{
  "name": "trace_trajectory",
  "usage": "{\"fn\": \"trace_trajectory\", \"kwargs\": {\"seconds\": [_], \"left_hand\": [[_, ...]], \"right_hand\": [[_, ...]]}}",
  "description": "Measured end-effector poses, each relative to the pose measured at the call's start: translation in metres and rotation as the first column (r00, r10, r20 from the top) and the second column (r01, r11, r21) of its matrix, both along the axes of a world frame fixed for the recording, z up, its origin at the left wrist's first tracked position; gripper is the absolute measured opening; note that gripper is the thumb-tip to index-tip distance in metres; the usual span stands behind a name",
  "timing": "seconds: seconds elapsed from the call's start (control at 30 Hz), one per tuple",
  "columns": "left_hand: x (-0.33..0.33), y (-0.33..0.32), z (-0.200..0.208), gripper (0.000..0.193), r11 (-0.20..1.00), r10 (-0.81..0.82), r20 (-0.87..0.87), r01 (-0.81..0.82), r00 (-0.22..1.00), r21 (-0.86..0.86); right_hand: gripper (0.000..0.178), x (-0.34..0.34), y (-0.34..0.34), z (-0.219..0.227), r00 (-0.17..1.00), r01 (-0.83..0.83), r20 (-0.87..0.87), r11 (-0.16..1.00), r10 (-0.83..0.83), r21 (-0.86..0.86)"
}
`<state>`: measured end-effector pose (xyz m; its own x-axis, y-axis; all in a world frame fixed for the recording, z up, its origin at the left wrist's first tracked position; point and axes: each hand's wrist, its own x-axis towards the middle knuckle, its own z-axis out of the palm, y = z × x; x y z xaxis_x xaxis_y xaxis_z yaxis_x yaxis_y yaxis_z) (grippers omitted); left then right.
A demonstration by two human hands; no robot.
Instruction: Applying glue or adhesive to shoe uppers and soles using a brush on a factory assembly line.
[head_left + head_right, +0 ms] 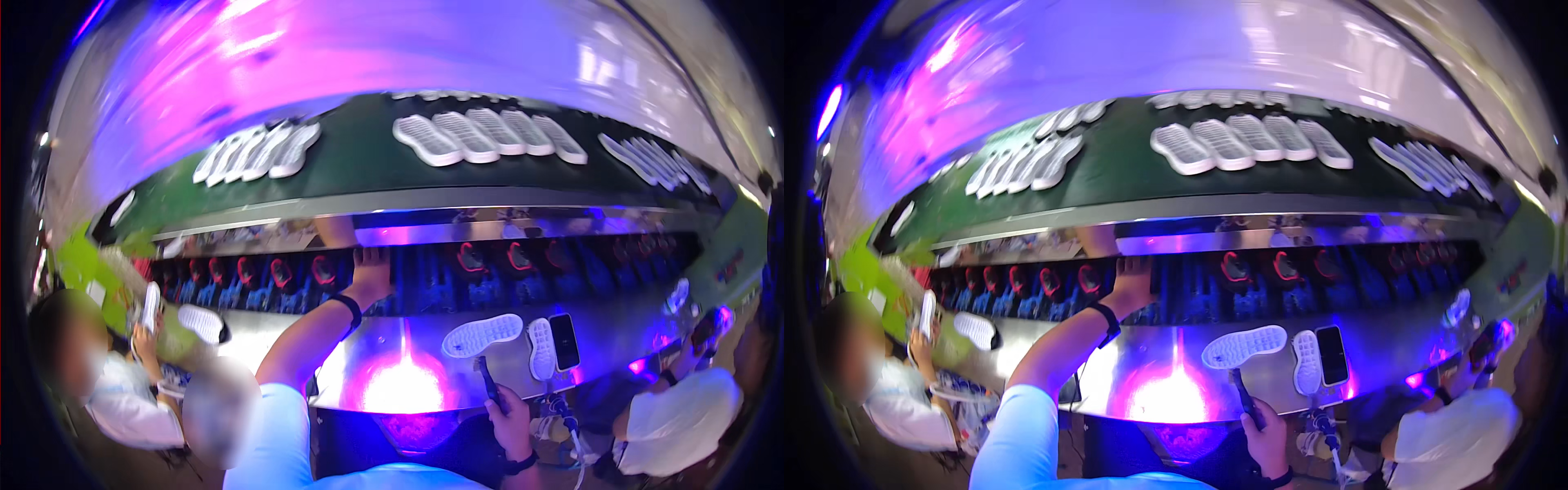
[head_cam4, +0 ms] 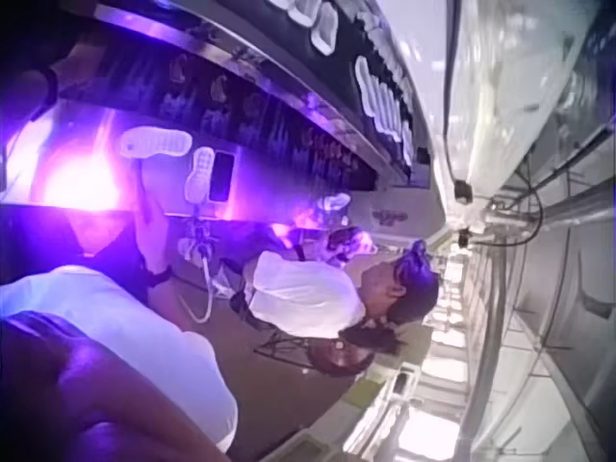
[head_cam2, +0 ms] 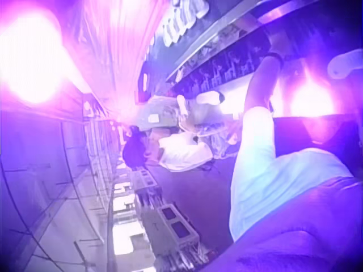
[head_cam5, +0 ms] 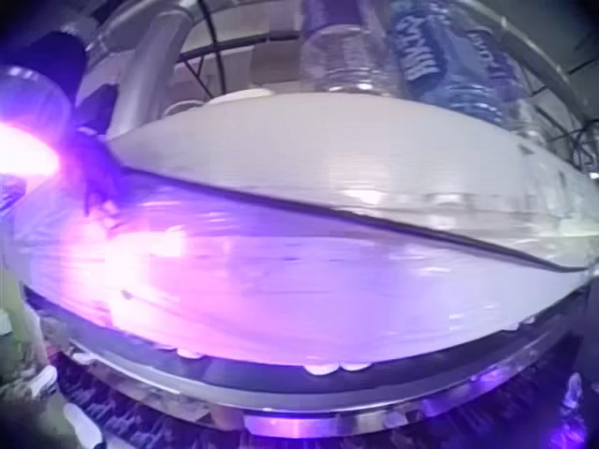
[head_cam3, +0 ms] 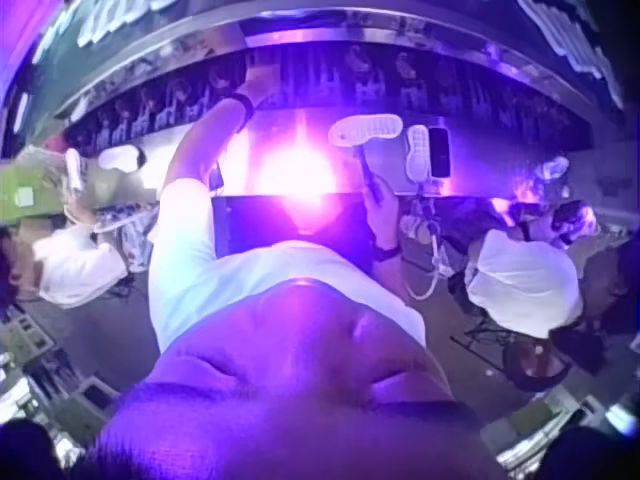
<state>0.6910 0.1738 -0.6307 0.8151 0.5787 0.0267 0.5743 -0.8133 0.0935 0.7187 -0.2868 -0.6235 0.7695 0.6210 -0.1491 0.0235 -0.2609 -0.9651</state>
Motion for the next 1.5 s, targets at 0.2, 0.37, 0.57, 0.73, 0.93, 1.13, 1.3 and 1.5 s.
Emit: {"fn": "trace_trajectory", "kwargs": {"seconds": [0.2, 0.37, 0.57, 0.73, 0.93, 1.13, 1.3, 1.5], "left_hand": [[0.113, -0.039, 0.007, 0.088, 0.906, -0.402, 0.026, 0.402, 0.915, -0.135], [0.175, -0.025, -0.062, 0.058, 0.916, -0.400, 0.011, 0.400, 0.916, 0.034], [0.145, -0.029, -0.022, 0.037, 0.849, -0.453, -0.188, 0.486, 0.871, 0.207], [0.052, -0.057, 0.025, 0.045, 0.746, -0.621, -0.113, 0.629, 0.776, 0.219], [-0.116, -0.113, 0.054, 0.050, 0.498, -0.832, -0.186, 0.852, 0.522, 0.162], [-0.148, -0.158, 0.073, 0.067, 0.855, -0.394, 0.176, 0.430, 0.902, -0.289], [-0.141, -0.156, 0.048, 0.089, 0.951, -0.205, -0.231, 0.138, 0.951, -0.275], [-0.182, -0.149, 0.037, 0.033, 0.496, 0.199, 0.368, 0.230, 0.909, -0.837]], "right_hand": [[0.033, 0.002, -0.022, 0.033, 0.991, 0.089, -0.094, 0.994, -0.094, -0.057], [0.028, 0.001, -0.047, 0.067, 0.947, 0.220, -0.224, 0.974, -0.228, -0.059], [0.033, -0.002, -0.064, 0.079, 0.941, 0.262, -0.256, 0.956, -0.222, 0.132], [0.036, -0.003, -0.065, 0.069, 0.943, 0.262, -0.277, 0.925, -0.185, 0.276], [0.034, -0.003, -0.046, 0.074, 0.986, 0.088, 0.122, 0.972, -0.117, 0.219], [0.034, -0.015, -0.037, 0.078, 0.982, -0.014, 0.189, 0.986, -0.018, 0.166], [0.033, -0.030, -0.032, 0.091, 0.976, -0.071, 0.213, 0.994, 0.052, 0.083], [0.032, -0.041, -0.035, 0.106, 0.978, -0.074, 0.196, 0.997, 0.072, 0.002]]}}
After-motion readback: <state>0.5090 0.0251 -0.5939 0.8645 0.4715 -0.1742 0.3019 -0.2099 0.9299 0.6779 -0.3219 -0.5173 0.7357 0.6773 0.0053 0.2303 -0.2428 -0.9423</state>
